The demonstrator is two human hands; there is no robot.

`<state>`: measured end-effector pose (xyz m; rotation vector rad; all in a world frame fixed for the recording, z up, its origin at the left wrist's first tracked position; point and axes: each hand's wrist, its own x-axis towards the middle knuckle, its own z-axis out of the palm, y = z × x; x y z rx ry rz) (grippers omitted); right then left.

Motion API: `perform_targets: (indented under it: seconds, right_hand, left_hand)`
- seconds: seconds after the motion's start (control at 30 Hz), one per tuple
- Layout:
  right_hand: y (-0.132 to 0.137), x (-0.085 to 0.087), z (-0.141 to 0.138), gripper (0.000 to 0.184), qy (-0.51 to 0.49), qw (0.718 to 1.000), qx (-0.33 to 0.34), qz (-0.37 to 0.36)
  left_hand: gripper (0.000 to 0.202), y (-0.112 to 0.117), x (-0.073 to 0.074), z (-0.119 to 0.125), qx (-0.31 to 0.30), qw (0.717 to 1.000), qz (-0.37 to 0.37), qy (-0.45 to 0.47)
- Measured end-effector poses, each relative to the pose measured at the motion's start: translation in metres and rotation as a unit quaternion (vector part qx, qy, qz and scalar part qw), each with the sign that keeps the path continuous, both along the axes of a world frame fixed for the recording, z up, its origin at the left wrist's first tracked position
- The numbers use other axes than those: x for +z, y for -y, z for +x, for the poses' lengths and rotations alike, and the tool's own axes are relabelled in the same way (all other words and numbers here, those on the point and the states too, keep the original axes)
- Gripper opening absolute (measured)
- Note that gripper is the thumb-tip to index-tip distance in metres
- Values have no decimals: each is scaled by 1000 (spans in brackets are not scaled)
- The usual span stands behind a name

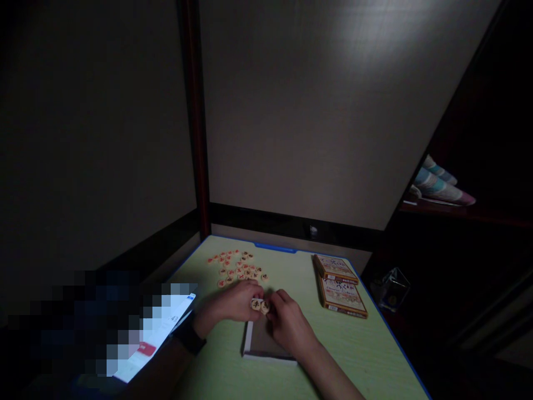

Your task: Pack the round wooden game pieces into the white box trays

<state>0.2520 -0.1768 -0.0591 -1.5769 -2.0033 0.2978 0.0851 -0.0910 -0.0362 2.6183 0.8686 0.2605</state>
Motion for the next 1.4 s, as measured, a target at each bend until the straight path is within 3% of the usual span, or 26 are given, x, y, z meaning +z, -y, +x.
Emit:
perform_targets:
  seconds: [0.83, 1.1, 1.27, 1.4]
  right_hand:
    - [-3, -1, 7, 28, -53, 999, 3, -3]
    - [-2, 11, 13, 30, -40, 999, -16, 13]
    - [-7, 16, 25, 24, -52, 997, -45, 33]
    - [-31, 16, 32, 24, -67, 995, -67, 19]
  left_hand:
    - [19, 6, 10, -2, 17, 1000, 9, -12]
    - [24, 3, 4, -1, 29, 1000, 3, 1]
    - [38, 3, 6, -2, 44, 999, -16, -10]
    - [58, -4, 7, -6, 42, 998, -40, -7]
